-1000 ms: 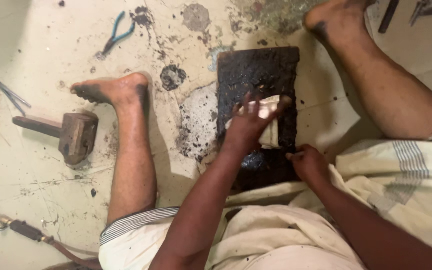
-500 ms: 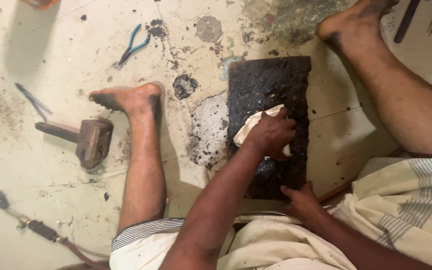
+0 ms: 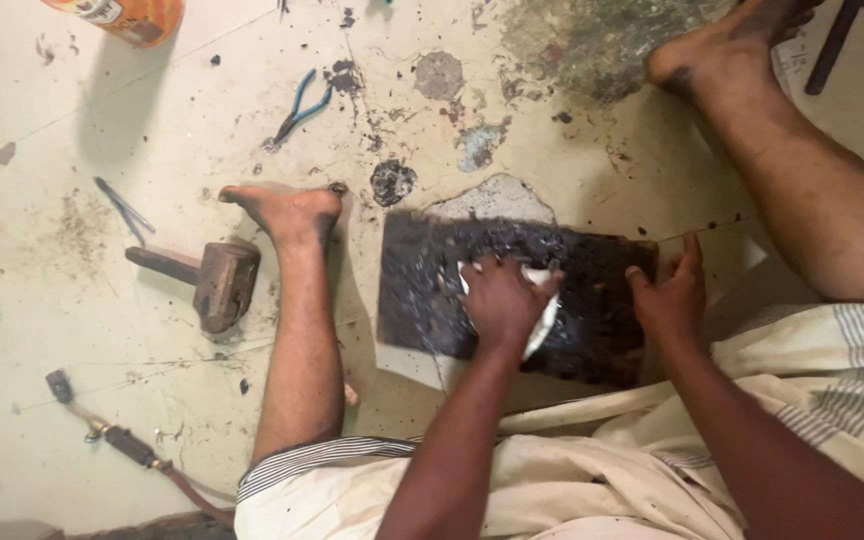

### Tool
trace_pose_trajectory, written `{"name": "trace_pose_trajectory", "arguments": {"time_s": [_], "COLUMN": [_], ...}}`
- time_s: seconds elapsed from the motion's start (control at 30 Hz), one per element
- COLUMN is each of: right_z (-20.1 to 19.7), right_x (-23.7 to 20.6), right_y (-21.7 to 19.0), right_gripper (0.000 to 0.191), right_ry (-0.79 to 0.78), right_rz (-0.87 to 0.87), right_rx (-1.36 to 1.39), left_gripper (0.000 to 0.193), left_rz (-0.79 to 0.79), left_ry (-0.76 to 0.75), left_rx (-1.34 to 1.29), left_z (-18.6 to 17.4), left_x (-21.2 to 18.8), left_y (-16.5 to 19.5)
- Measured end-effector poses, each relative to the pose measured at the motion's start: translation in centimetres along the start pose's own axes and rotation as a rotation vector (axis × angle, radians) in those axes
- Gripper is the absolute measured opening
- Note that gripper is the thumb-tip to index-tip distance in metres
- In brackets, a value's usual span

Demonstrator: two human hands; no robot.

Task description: The person sits on the floor and uses a hammer to repeatedly strike a white-wrapped object placed on a dark anvil. The person adjusts the object's position several times and continues hammering to shape it.

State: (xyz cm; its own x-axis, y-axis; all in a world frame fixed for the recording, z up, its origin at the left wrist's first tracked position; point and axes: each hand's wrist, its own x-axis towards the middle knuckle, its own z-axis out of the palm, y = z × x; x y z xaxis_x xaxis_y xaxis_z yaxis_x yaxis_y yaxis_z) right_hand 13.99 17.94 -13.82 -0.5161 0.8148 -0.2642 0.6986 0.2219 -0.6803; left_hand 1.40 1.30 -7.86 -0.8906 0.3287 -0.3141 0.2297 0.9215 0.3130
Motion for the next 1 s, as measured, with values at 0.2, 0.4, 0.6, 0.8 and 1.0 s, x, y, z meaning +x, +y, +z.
{"name": "trace_pose_trajectory", "arguments": {"time_s": [0.2, 0.4, 0.6, 0.8, 1.0], "right_z": [0.6, -0.3, -1.0, 3.0, 5.8], "right_x": [-5.0, -3.6, 5.0, 0.3, -3.9], "right_y": [3.8, 1.4, -5.9, -6.9, -7.7], "right_gripper": [0.084, 0.052, 0.068, 0.072, 0.074], "right_ry": [-0.178, -0.138, -0.204, -0.461, -0.574], "right_rz": [0.311, 0.220, -0.272, -0.744, -0.578], "right_rx": [-0.337, -0.076, 0.015, 0.090, -0.269], "left_gripper": [0.077, 0.071, 0.073, 0.062, 0.050], "left_rz": [-0.152, -0.196, -0.443, -0.522, -0.129], "left_ry": [-0.142, -0.092, -0.032, -0.159, -0.111], "left_rx": [0.004, -0.118, -0.200, -0.219, -0.254], "left_z": [1.3, 2.0, -0.7, -2.1, -2.8], "left_x": [-3.6, -3.3, 2.1, 2.8, 2.0], "left_y": [0.5, -0.9, -2.8, -4.3, -7.7]}}
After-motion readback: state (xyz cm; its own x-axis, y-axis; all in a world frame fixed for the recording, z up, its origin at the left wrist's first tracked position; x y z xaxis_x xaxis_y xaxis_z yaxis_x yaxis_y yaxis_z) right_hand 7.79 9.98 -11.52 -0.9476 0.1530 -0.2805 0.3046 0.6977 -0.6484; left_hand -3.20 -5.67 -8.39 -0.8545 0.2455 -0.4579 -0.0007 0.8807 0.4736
